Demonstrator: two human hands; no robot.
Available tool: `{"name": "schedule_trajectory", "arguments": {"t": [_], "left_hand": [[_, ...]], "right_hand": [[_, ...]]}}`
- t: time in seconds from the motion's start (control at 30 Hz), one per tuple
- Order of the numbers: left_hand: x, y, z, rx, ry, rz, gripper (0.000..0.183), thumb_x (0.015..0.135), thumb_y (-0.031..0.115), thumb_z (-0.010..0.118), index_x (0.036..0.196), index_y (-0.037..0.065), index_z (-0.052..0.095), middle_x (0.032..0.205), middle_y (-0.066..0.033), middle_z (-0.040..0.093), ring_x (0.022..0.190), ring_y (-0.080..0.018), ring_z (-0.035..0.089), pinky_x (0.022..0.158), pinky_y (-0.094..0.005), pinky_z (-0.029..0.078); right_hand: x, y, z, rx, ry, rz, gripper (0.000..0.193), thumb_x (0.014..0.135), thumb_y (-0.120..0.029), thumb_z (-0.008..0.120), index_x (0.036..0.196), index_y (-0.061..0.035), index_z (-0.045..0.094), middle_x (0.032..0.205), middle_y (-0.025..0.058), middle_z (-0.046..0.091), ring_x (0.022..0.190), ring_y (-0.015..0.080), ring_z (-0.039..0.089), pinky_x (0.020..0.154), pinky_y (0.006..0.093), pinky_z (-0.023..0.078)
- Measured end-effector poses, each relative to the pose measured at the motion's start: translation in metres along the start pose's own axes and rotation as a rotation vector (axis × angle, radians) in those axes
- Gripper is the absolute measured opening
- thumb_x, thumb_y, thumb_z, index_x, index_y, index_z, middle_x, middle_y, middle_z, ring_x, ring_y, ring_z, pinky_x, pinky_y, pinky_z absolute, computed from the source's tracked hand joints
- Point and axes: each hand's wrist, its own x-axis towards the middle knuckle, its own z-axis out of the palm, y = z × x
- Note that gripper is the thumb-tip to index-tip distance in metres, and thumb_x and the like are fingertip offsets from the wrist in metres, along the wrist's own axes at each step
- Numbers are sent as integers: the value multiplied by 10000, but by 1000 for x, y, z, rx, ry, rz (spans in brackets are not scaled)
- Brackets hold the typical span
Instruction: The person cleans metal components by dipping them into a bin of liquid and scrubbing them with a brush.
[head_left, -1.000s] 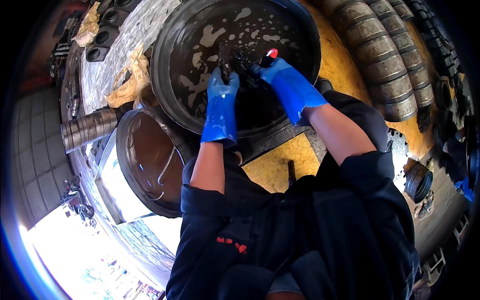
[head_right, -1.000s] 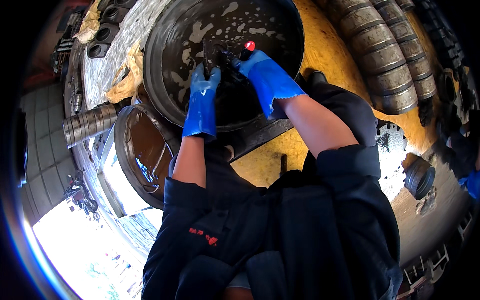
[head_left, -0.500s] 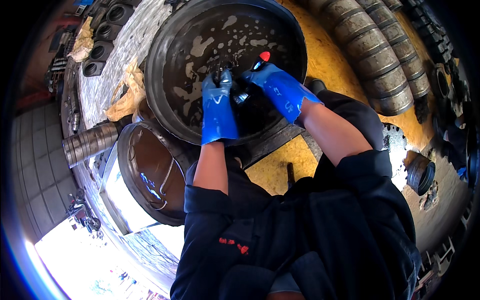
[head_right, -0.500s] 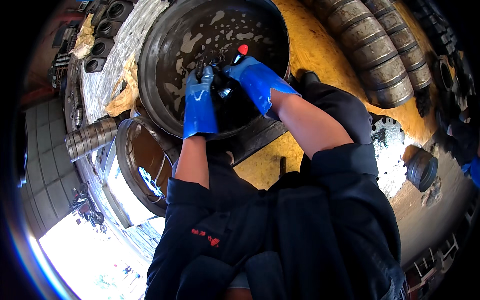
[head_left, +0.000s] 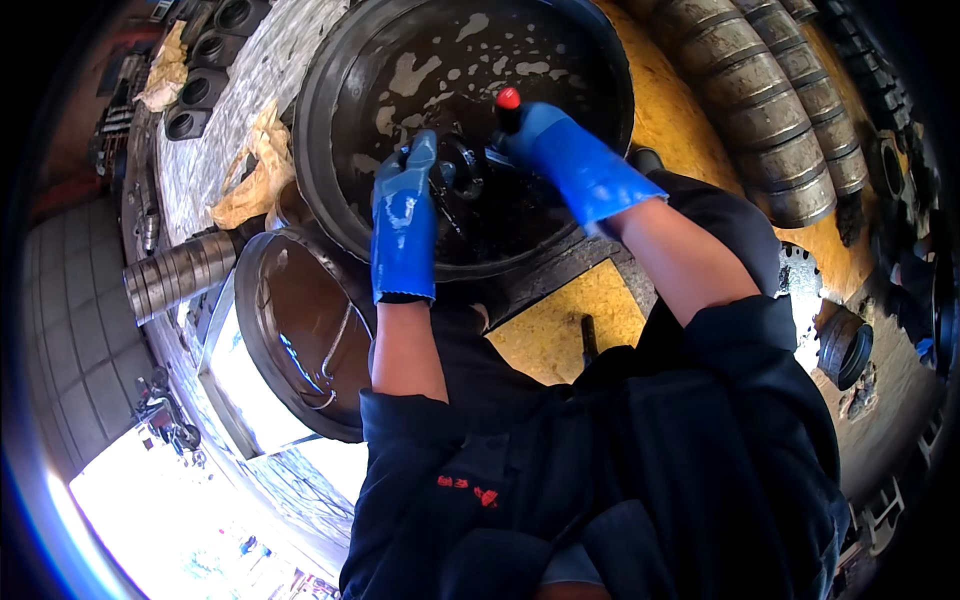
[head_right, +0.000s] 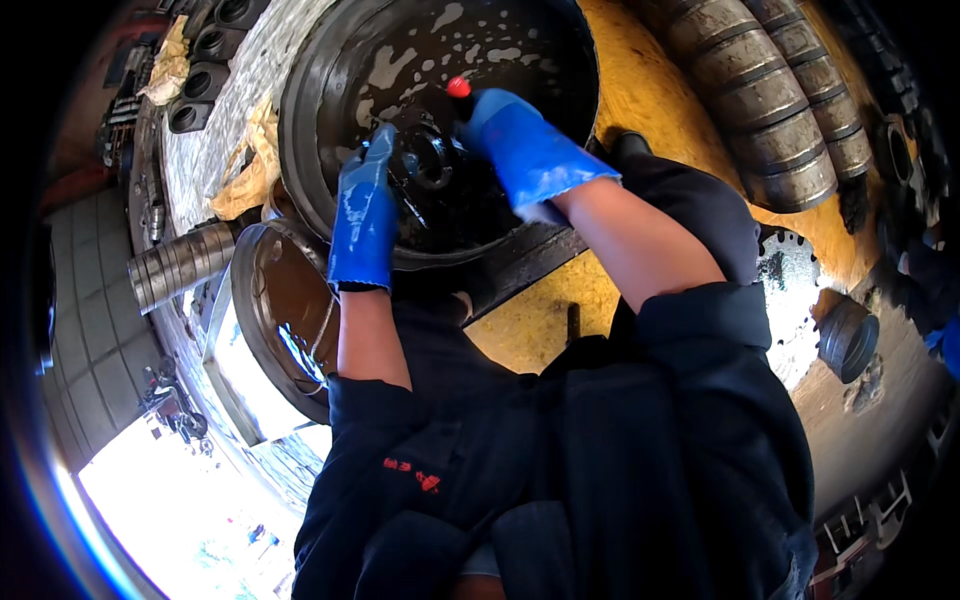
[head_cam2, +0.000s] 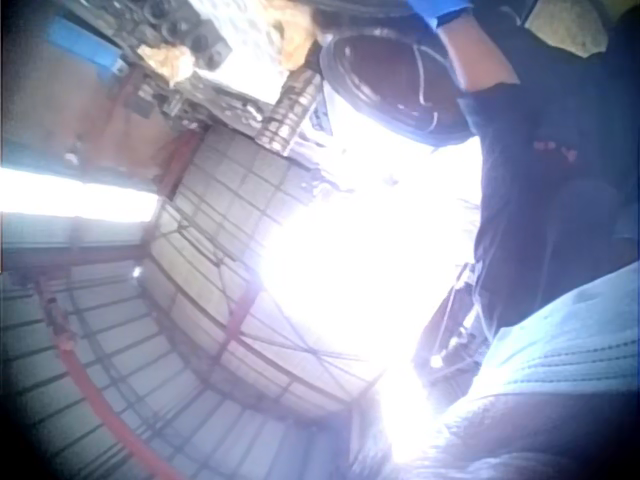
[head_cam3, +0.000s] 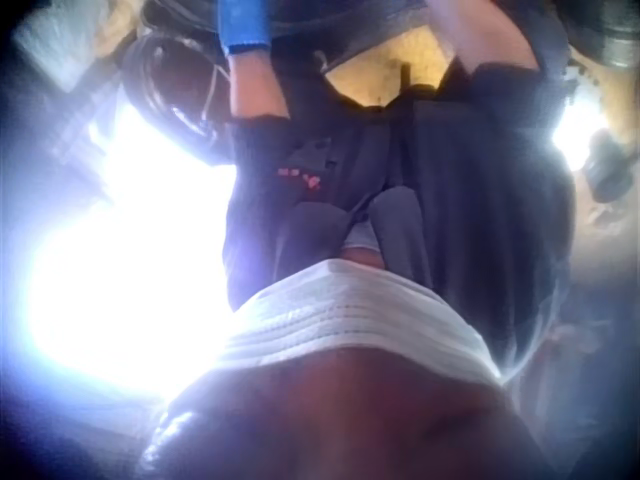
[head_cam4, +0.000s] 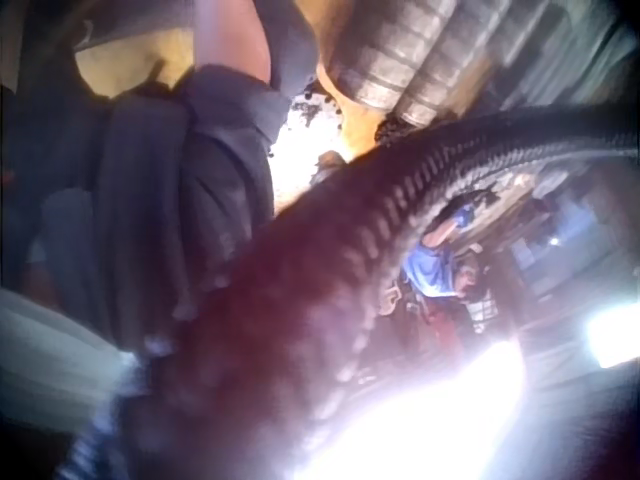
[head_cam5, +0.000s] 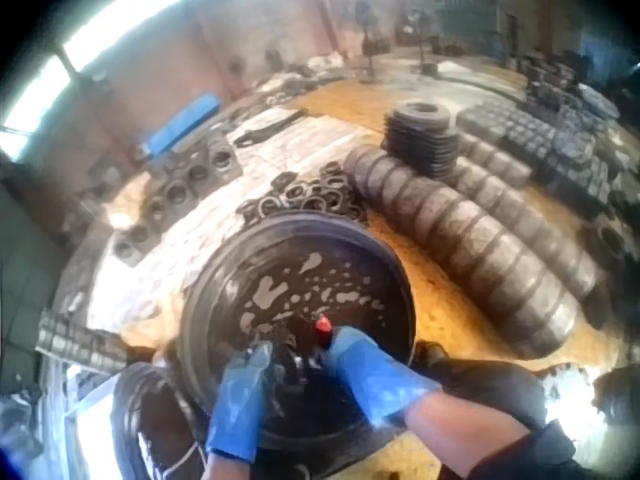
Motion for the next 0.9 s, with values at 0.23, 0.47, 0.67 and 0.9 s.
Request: {"name": "schedule_trajectory", "arguments": {"t": [0.23,0.47,0.67,0.9], "left_hand": [[1,-19,2,206,-38,-81,379,941,337,626,1067,-17,673,838,-38,662,721,-101,563,668,-247,434],[5,-34,-3,162,-102,-123,418,950,341,606,1123,-35,663,920,-64,683,811,-130,594,732,-274,463],[5,-32,-12,199,-97,-50,382,972,285,570,1146,-45,650,1024,-102,686,933,-179,620,829,-307,472],[7,-34,-10,195,-133,-29,402,957,328,584,1092,-44,651,946,-144,683,873,-198,619,782,-329,462]], "right_hand": [[11,18,31,216,-156,-69,426,777,-412,736,1086,-119,710,1010,141,717,933,258,691,863,358,511],[-1,9,55,-232,257,-343,310,817,-389,714,1077,-219,717,1037,102,716,997,327,664,870,396,511],[-1,3,13,165,-180,11,538,783,-368,756,1213,-70,629,1040,148,703,958,249,675,869,381,513],[-1,22,37,72,-96,-6,477,765,-404,761,1067,-42,688,980,180,708,918,296,692,845,371,518]]}}
